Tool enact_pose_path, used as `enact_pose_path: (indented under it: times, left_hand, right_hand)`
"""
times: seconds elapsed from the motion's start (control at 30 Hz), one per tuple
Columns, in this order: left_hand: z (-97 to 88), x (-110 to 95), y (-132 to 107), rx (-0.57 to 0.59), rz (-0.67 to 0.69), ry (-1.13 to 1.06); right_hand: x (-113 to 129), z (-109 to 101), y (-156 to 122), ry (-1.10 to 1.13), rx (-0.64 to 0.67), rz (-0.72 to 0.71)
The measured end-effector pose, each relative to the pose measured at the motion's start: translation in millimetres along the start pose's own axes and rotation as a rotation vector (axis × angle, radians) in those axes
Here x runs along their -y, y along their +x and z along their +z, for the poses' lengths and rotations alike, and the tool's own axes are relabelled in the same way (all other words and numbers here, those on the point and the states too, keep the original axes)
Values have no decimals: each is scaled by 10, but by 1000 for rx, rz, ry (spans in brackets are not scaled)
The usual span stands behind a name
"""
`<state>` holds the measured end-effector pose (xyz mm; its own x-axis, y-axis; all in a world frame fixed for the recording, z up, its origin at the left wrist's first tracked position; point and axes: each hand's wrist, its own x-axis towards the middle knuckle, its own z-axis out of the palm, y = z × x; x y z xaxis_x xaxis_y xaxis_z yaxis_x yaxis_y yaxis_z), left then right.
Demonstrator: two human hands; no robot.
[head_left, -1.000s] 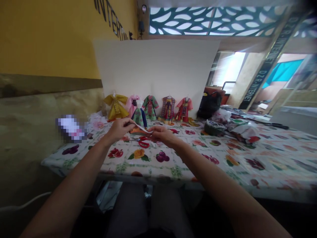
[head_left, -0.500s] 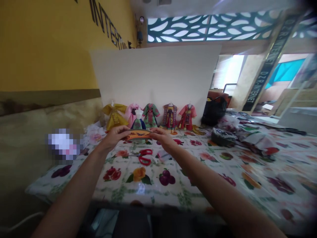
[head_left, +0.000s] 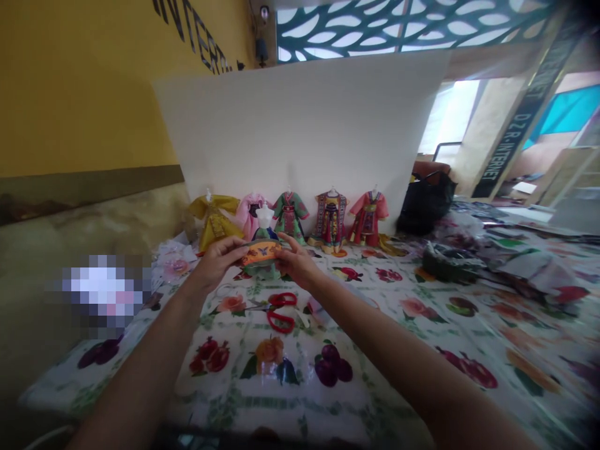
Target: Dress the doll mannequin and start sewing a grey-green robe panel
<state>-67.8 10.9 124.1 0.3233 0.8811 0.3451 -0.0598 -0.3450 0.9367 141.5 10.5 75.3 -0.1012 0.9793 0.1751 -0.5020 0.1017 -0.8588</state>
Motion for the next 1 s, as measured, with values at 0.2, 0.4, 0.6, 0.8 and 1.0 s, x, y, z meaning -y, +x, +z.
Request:
enact_pose_path:
  times: [0.2, 0.4, 0.6, 0.8, 1.0]
  left_hand:
    - [-6, 120, 175, 12, -2, 86]
    - [-43, 190, 356, -16, 0, 134]
    - [-104, 285, 523, -108, 0, 133]
    - [-139, 438, 740, -192, 7, 92]
    - [-218, 603, 938, -212, 6, 3]
  right_hand:
    - [35, -115, 104, -56, 11, 18]
    - [51, -214, 271, -170, -8, -63]
    - [182, -278, 451, -322, 35, -140]
    - [174, -287, 650, -386, -4, -183]
    - [123, -249, 747, -418, -37, -197]
